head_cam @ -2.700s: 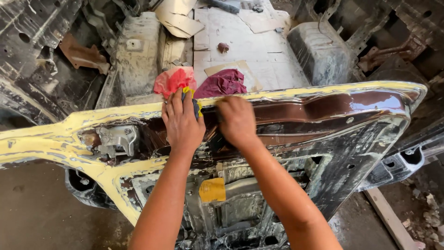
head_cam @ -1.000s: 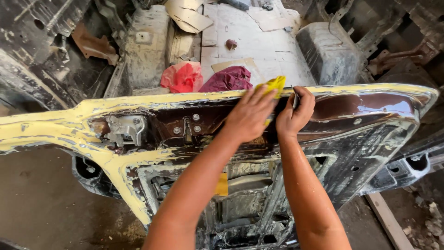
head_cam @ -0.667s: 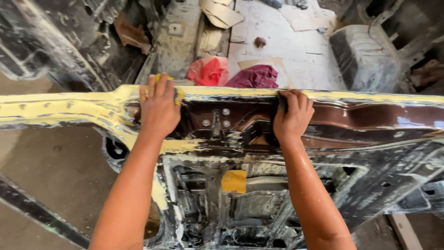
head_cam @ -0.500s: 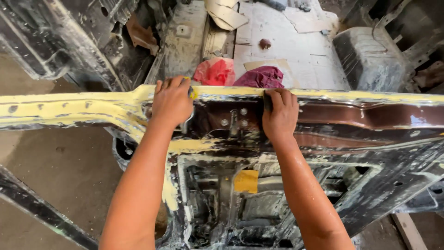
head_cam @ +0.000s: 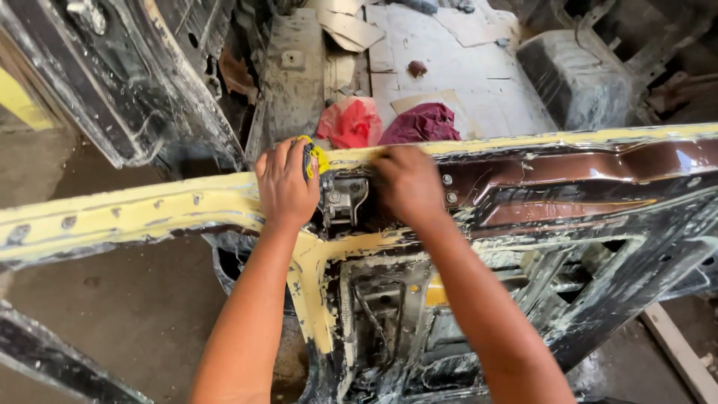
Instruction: The person sands a car door frame with a sanding block and a yellow sponge, focusing on the edges and inner surfaces. They periodically dip the sponge into a bucket of water to clean it before resuming sanding.
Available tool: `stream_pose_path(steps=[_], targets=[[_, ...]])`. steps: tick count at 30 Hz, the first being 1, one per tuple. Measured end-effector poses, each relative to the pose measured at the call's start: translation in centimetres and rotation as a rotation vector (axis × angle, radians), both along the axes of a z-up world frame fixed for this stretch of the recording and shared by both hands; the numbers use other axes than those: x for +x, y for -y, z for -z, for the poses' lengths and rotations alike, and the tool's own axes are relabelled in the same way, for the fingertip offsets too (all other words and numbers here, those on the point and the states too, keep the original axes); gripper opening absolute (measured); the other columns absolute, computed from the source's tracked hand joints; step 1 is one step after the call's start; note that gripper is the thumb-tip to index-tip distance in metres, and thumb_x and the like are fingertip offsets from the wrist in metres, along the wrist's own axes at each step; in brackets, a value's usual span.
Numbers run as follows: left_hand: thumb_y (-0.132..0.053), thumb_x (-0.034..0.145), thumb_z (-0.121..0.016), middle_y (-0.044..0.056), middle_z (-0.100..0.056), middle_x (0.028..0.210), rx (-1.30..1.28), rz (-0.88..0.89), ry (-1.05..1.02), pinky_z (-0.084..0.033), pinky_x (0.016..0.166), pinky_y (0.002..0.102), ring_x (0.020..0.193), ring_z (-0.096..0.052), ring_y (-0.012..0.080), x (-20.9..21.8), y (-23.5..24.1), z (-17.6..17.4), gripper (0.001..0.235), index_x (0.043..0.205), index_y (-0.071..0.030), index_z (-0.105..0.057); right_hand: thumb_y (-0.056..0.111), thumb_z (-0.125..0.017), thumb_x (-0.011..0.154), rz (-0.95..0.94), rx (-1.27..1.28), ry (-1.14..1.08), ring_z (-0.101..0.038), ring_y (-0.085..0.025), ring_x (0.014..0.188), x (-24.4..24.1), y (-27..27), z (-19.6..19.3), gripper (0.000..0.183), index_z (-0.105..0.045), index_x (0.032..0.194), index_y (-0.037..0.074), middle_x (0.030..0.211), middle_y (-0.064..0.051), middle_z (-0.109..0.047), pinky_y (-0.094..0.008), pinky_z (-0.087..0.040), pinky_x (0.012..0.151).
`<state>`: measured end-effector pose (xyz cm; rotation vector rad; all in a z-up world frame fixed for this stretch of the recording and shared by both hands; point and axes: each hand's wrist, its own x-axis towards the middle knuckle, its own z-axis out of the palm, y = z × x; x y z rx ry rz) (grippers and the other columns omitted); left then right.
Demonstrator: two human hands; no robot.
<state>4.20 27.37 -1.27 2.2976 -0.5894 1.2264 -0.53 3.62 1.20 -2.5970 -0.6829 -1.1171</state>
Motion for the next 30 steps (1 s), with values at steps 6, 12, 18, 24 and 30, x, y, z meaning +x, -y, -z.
stream_pose_path(steps=[6,12,18,24,30], targets=[[-0.026,0.099,-0.065,0.012,-0.064,0.127,-0.015,-0.073,0.018,-0.034,0.109,0.047,0.116,-0.060,0.0319,0.4,0.8,0.5,0.036,0.129,-0.005,-0.063,0.003,-0.078,0.077,0.333,0.120,0.098,-0.061,-0.031,0.099,-0.6,4.3,0.7,0.036,-0.078,0.112,0.012,0.105,-0.008,-0.067,-0.044,-0.047,0.084],[-0.025,0.102,-0.065,0.012,-0.064,0.128,-0.004,-0.075,0.037,-0.036,0.109,0.046,0.116,-0.061,0.0315,0.3,0.6,0.6,0.035,0.130,-0.005,-0.063,0.004,-0.076,0.075,0.107,0.200,0.055,-0.062,-0.030,0.099,0.8,-2.6,0.4,0.040,-0.074,0.114,0.009,0.109,-0.010,-0.066,-0.044,-0.047,0.084],[-0.027,0.102,-0.063,0.012,-0.065,0.126,-0.009,-0.085,0.052,-0.036,0.106,0.045,0.114,-0.061,0.0306,0.5,0.9,0.5,0.034,0.127,-0.004,-0.064,-0.001,-0.073,0.071,0.061,-0.007,-0.003,-0.063,-0.030,0.103,-0.4,4.6,-0.1,0.044,-0.074,0.113,0.010,0.110,-0.007,-0.067,-0.045,-0.050,0.090],[-0.027,0.104,-0.062,0.011,-0.065,0.126,-0.023,-0.090,0.026,-0.035,0.106,0.044,0.114,-0.061,0.0305,0.3,1.1,0.5,0.032,0.129,-0.006,-0.064,0.006,-0.078,0.077,0.149,0.069,0.051,-0.063,-0.032,0.097,0.0,3.0,0.5,0.032,-0.076,0.109,0.008,0.107,-0.009,-0.069,-0.046,-0.050,0.083],[-0.027,0.100,-0.064,0.012,-0.064,0.124,0.006,-0.084,0.009,-0.035,0.104,0.045,0.112,-0.060,0.0315,0.3,0.8,0.5,0.036,0.129,-0.006,-0.064,0.010,-0.077,0.078,0.031,-0.013,0.031,-0.064,-0.031,0.096,0.4,0.8,-0.4,0.031,-0.075,0.108,0.007,0.102,-0.009,-0.067,-0.045,-0.052,0.085]])
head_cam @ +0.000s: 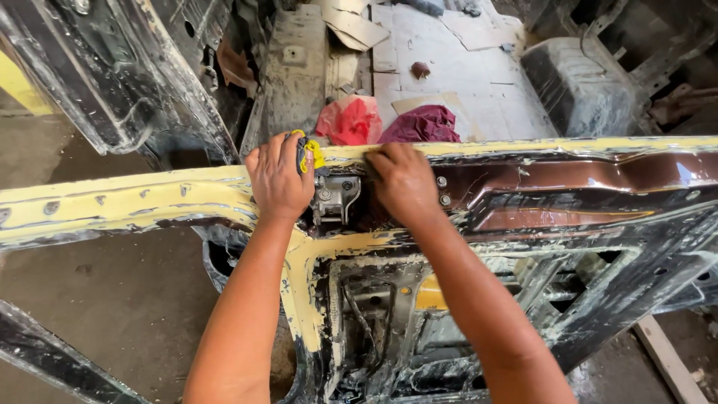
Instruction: The person sands a car door frame with a sanding block and a yellow sponge, focusing on the edges and inner surfaces. They periodically dip the sponge into a bucket of water to clean it before resuming sanding.
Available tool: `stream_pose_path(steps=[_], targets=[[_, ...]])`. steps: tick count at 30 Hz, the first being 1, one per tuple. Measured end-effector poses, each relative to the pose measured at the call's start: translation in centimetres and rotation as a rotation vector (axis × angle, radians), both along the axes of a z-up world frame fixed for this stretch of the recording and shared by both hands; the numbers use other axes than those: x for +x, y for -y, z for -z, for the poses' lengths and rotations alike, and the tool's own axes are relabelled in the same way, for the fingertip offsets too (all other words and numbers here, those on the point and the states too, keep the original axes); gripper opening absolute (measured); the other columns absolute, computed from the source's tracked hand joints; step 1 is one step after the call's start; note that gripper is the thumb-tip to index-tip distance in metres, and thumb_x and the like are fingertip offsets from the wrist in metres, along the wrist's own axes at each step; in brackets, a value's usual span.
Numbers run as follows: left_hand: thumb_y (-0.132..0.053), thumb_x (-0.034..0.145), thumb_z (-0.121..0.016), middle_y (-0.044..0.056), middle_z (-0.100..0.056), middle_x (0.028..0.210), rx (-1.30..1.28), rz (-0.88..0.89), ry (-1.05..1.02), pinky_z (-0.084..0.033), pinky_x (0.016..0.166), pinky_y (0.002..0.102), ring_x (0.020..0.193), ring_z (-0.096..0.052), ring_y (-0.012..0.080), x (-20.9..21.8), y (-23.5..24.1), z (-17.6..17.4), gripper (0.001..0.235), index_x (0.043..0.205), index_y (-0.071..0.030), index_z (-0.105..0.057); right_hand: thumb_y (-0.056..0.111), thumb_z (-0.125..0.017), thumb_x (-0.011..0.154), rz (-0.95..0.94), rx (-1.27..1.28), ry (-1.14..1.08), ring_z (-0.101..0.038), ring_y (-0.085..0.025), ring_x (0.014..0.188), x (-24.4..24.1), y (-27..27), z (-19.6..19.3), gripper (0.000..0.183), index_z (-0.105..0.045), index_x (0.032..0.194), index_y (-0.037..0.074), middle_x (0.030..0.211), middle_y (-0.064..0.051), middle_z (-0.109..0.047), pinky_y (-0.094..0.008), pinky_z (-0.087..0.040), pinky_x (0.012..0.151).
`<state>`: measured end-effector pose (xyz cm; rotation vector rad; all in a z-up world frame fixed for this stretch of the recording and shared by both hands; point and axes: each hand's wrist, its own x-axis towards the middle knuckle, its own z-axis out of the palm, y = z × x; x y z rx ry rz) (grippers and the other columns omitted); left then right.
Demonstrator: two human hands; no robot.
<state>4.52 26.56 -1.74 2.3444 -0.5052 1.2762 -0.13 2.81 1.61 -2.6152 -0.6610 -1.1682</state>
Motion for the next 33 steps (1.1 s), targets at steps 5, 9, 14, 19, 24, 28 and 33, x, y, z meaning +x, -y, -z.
stream_pose_path(steps=[5,9,14,19,24,28,33], targets=[[-0.026,0.099,-0.066,0.012,-0.064,0.126,-0.013,-0.001,0.001,-0.035,0.105,0.046,0.114,-0.060,0.0317,0.1,0.0,0.1,0.038,0.130,-0.005,-0.063,0.004,-0.075,0.073,0.146,0.014,0.053,-0.065,-0.032,0.095,-1.7,6.5,0.0,0.037,-0.075,0.110,0.005,0.106,-0.011,-0.069,-0.045,-0.051,0.081],[-0.027,0.099,-0.066,0.012,-0.064,0.127,-0.006,-0.005,0.003,-0.035,0.106,0.046,0.114,-0.060,0.0314,-0.1,-0.2,0.4,0.038,0.130,-0.005,-0.063,0.004,-0.076,0.075,0.186,0.060,0.054,-0.066,-0.033,0.092,-0.8,2.1,0.3,0.032,-0.075,0.106,0.005,0.103,-0.011,-0.069,-0.045,-0.051,0.079],[-0.027,0.098,-0.066,0.011,-0.064,0.127,-0.015,0.028,-0.016,-0.035,0.104,0.046,0.114,-0.061,0.0304,-0.2,-0.2,-0.2,0.039,0.130,-0.005,-0.062,0.008,-0.078,0.076,-0.033,0.027,0.044,-0.067,-0.032,0.095,-0.3,-3.8,-0.4,0.032,-0.073,0.107,0.006,0.101,-0.010,-0.068,-0.045,-0.053,0.082],[-0.027,0.101,-0.065,0.011,-0.064,0.128,-0.032,0.026,0.020,-0.036,0.105,0.046,0.114,-0.061,0.0301,0.1,-0.1,0.1,0.037,0.130,-0.005,-0.062,0.002,-0.077,0.078,0.051,0.077,0.003,-0.066,-0.032,0.098,-1.2,4.0,0.4,0.034,-0.073,0.112,0.006,0.105,-0.012,-0.068,-0.044,-0.053,0.085],[-0.028,0.102,-0.064,0.011,-0.064,0.128,-0.037,0.024,0.029,-0.037,0.105,0.046,0.114,-0.061,0.0299,0.0,0.0,-0.1,0.036,0.130,-0.005,-0.062,0.002,-0.076,0.077,0.211,0.129,0.065,-0.064,-0.033,0.099,-0.5,0.7,1.1,0.031,-0.071,0.108,0.005,0.106,-0.014,-0.067,-0.046,-0.052,0.086],[-0.028,0.100,-0.063,0.012,-0.064,0.129,-0.019,0.034,0.035,-0.037,0.104,0.046,0.115,-0.061,0.0302,-0.1,-0.2,-0.3,0.038,0.130,-0.004,-0.062,0.000,-0.072,0.077,-0.051,0.082,-0.057,-0.064,-0.033,0.100,0.6,-6.1,0.5,0.029,-0.070,0.105,0.006,0.104,-0.012,-0.066,-0.045,-0.052,0.089],[-0.028,0.101,-0.063,0.012,-0.063,0.126,-0.027,0.044,0.012,-0.037,0.105,0.045,0.115,-0.061,0.0303,-0.1,-0.2,-0.5,0.038,0.130,-0.004,-0.062,0.001,-0.071,0.073,-0.083,0.044,-0.038,-0.064,-0.033,0.101,-1.1,-0.5,-0.5,0.035,-0.073,0.107,0.006,0.107,-0.012,-0.069,-0.045,-0.053,0.088]])
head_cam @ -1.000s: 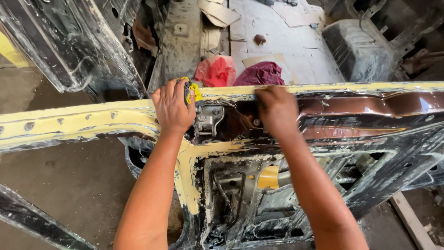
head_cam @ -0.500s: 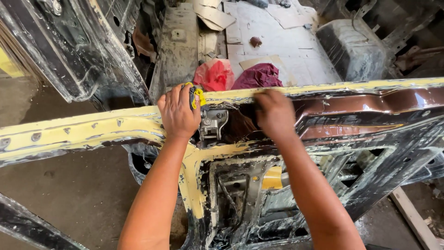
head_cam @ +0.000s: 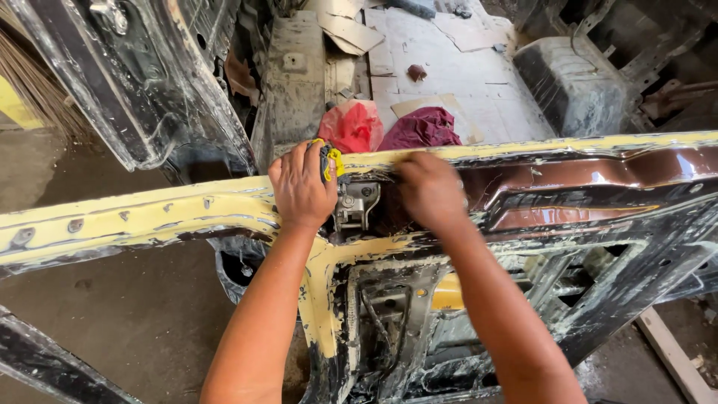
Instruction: The person sands a car door frame with a sanding block and a yellow sponge, focusing on the edges and inner surfaces. They periodically dip the sponge into a bucket of water to clean it before resuming sanding.
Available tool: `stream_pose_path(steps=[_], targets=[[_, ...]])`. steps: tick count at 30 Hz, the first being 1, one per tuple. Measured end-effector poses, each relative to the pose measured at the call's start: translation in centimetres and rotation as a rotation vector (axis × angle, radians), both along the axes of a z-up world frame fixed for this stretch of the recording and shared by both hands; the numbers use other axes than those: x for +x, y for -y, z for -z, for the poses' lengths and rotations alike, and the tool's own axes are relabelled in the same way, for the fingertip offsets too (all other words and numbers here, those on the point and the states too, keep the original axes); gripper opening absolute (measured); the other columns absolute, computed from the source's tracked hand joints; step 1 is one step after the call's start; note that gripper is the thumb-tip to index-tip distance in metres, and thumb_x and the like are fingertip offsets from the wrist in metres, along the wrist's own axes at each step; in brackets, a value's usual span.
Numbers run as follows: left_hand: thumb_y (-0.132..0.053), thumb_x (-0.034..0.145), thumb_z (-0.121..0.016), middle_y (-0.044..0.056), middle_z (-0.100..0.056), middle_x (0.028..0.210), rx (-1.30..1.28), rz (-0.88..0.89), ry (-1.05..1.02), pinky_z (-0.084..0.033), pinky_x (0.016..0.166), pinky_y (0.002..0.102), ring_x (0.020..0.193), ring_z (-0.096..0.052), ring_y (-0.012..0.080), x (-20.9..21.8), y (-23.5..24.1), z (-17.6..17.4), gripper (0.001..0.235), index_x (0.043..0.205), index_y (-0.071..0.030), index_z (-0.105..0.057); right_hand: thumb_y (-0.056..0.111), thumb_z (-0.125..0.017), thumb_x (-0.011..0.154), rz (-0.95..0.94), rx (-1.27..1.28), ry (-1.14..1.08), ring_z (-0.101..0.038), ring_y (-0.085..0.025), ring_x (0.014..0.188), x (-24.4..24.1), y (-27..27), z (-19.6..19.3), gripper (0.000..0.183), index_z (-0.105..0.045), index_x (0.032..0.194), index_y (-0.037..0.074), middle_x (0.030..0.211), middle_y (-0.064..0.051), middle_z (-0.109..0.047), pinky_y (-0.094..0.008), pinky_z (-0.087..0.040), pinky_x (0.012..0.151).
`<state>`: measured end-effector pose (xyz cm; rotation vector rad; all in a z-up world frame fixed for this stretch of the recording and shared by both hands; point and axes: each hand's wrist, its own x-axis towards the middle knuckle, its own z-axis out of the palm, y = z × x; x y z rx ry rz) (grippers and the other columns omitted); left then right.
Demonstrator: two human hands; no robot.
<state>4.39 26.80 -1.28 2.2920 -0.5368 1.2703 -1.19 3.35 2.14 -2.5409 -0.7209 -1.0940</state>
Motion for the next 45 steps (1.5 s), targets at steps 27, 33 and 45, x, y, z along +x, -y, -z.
stream_pose_path(steps=[27,33,45], targets=[[-0.028,0.098,-0.065,0.012,-0.063,0.126,0.014,-0.012,-0.001,-0.036,0.105,0.046,0.114,-0.061,0.0303,-0.1,0.0,0.1,0.040,0.130,-0.004,-0.061,-0.003,-0.069,0.077,0.090,0.097,0.045,-0.067,-0.034,0.106,1.0,-3.6,1.9,0.038,-0.073,0.114,0.006,0.113,-0.013,-0.070,-0.044,-0.053,0.093],[-0.028,0.100,-0.064,0.012,-0.064,0.126,-0.003,-0.008,0.021,-0.036,0.104,0.046,0.112,-0.061,0.0299,0.1,0.1,0.2,0.036,0.128,-0.004,-0.062,-0.002,-0.072,0.078,0.241,0.089,0.096,-0.066,-0.035,0.102,-1.0,3.7,0.7,0.033,-0.073,0.110,0.005,0.112,-0.013,-0.070,-0.045,-0.053,0.090],[-0.029,0.101,-0.064,0.011,-0.064,0.126,0.002,-0.008,0.003,-0.036,0.104,0.045,0.114,-0.061,0.0297,0.1,0.0,0.2,0.038,0.131,-0.004,-0.062,-0.006,-0.065,0.087,0.023,0.034,0.089,-0.069,-0.030,0.109,0.0,-0.2,1.4,0.031,-0.075,0.114,0.004,0.116,-0.013,-0.074,-0.041,-0.055,0.098]])
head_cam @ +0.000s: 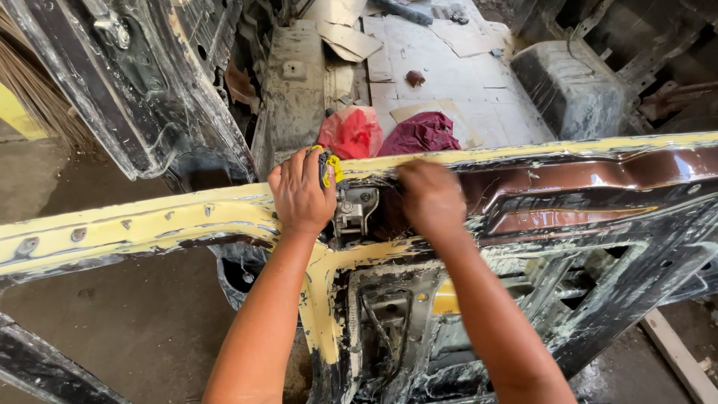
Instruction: The person sands a car door frame with a sanding block and a yellow sponge, focusing on the edges and inner surfaces. They periodically dip the sponge into a bucket of water to clean it before resuming sanding.
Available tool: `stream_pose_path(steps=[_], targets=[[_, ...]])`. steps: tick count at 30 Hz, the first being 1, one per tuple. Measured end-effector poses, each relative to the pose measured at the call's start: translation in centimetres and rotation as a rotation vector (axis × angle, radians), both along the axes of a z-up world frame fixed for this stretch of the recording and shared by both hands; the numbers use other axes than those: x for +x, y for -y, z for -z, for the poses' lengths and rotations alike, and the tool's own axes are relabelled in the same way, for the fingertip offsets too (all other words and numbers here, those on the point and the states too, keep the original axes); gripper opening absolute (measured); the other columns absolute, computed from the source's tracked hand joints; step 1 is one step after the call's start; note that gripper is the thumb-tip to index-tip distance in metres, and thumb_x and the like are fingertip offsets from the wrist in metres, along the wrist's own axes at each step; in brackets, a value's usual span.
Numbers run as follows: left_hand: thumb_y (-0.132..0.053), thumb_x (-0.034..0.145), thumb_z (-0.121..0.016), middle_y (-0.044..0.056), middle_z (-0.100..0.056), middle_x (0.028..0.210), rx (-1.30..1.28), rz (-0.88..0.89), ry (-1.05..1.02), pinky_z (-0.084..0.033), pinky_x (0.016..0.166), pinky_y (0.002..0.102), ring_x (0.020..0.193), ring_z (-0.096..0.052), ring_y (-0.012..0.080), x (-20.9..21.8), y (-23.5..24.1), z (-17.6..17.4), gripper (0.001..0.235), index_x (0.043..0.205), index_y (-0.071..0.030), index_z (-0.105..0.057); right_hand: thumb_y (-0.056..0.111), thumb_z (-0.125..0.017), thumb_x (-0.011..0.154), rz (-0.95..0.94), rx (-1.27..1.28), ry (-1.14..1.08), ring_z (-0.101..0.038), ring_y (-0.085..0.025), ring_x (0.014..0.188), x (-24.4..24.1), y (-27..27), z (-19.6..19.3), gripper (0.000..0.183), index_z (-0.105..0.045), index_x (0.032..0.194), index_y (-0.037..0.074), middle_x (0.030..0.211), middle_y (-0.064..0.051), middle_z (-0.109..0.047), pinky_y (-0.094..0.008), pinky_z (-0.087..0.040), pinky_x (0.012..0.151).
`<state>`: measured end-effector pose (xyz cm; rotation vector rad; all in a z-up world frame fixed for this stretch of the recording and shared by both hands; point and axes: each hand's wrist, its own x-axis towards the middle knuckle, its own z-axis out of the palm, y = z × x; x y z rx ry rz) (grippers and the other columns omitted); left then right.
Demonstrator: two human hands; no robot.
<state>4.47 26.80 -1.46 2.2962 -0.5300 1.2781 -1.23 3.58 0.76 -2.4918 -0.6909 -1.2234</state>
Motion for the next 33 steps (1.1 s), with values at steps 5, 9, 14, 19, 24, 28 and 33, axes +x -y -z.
stream_pose_path(steps=[5,9,14,19,24,28,33], targets=[[-0.029,0.102,-0.064,0.012,-0.063,0.126,-0.001,-0.011,-0.008,-0.036,0.105,0.045,0.113,-0.061,0.0297,0.0,0.2,0.1,0.038,0.131,-0.004,-0.062,-0.002,-0.069,0.080,0.378,0.168,-0.024,-0.062,-0.036,0.106,-1.2,2.7,0.1,0.034,-0.075,0.114,0.003,0.115,-0.016,-0.069,-0.047,-0.051,0.091],[-0.029,0.100,-0.064,0.011,-0.063,0.128,0.008,-0.017,0.013,-0.036,0.104,0.045,0.115,-0.060,0.0297,0.2,0.1,-0.1,0.039,0.130,-0.005,-0.062,-0.003,-0.066,0.082,0.130,0.159,-0.038,-0.064,-0.034,0.109,0.8,-3.2,0.9,0.034,-0.073,0.115,0.004,0.117,-0.015,-0.069,-0.043,-0.052,0.095],[-0.028,0.098,-0.065,0.012,-0.064,0.128,0.010,-0.009,0.015,-0.036,0.103,0.045,0.113,-0.061,0.0301,-0.2,0.1,-0.1,0.040,0.130,-0.004,-0.061,-0.004,-0.065,0.083,0.067,0.027,0.004,-0.066,-0.034,0.107,0.1,0.5,0.0,0.036,-0.075,0.116,0.006,0.114,-0.013,-0.069,-0.044,-0.054,0.093],[-0.028,0.100,-0.065,0.012,-0.063,0.127,0.004,-0.009,0.009,-0.036,0.104,0.046,0.112,-0.061,0.0304,-0.2,0.1,0.0,0.038,0.129,-0.004,-0.061,-0.003,-0.068,0.082,0.328,0.150,0.014,-0.064,-0.036,0.100,-0.4,1.4,0.3,0.032,-0.077,0.112,0.004,0.108,-0.015,-0.070,-0.046,-0.053,0.086],[-0.028,0.100,-0.065,0.012,-0.063,0.128,0.011,0.001,-0.002,-0.036,0.103,0.046,0.113,-0.061,0.0299,0.0,0.1,0.0,0.039,0.130,-0.005,-0.061,-0.006,-0.066,0.081,-0.005,0.115,-0.039,-0.066,-0.032,0.103,1.2,-5.4,0.7,0.032,-0.074,0.111,0.004,0.109,-0.013,-0.071,-0.044,-0.055,0.091],[-0.028,0.099,-0.064,0.012,-0.063,0.128,0.001,0.002,-0.003,-0.036,0.103,0.046,0.113,-0.061,0.0303,-0.2,0.0,0.0,0.040,0.130,-0.005,-0.061,0.001,-0.070,0.089,-0.233,0.434,-0.406,-0.069,-0.021,0.102,1.5,-1.8,-0.5,0.024,-0.073,0.113,0.005,0.109,-0.012,-0.074,-0.035,-0.055,0.092],[-0.028,0.101,-0.064,0.012,-0.063,0.127,-0.016,0.008,-0.027,-0.035,0.105,0.046,0.114,-0.060,0.0308,-0.1,0.0,-0.2,0.039,0.131,-0.004,-0.061,0.006,-0.074,0.092,-0.249,0.664,-0.659,-0.070,-0.022,0.097,2.9,2.0,-2.1,0.019,-0.073,0.111,0.008,0.105,-0.011,-0.076,-0.034,-0.056,0.087]])
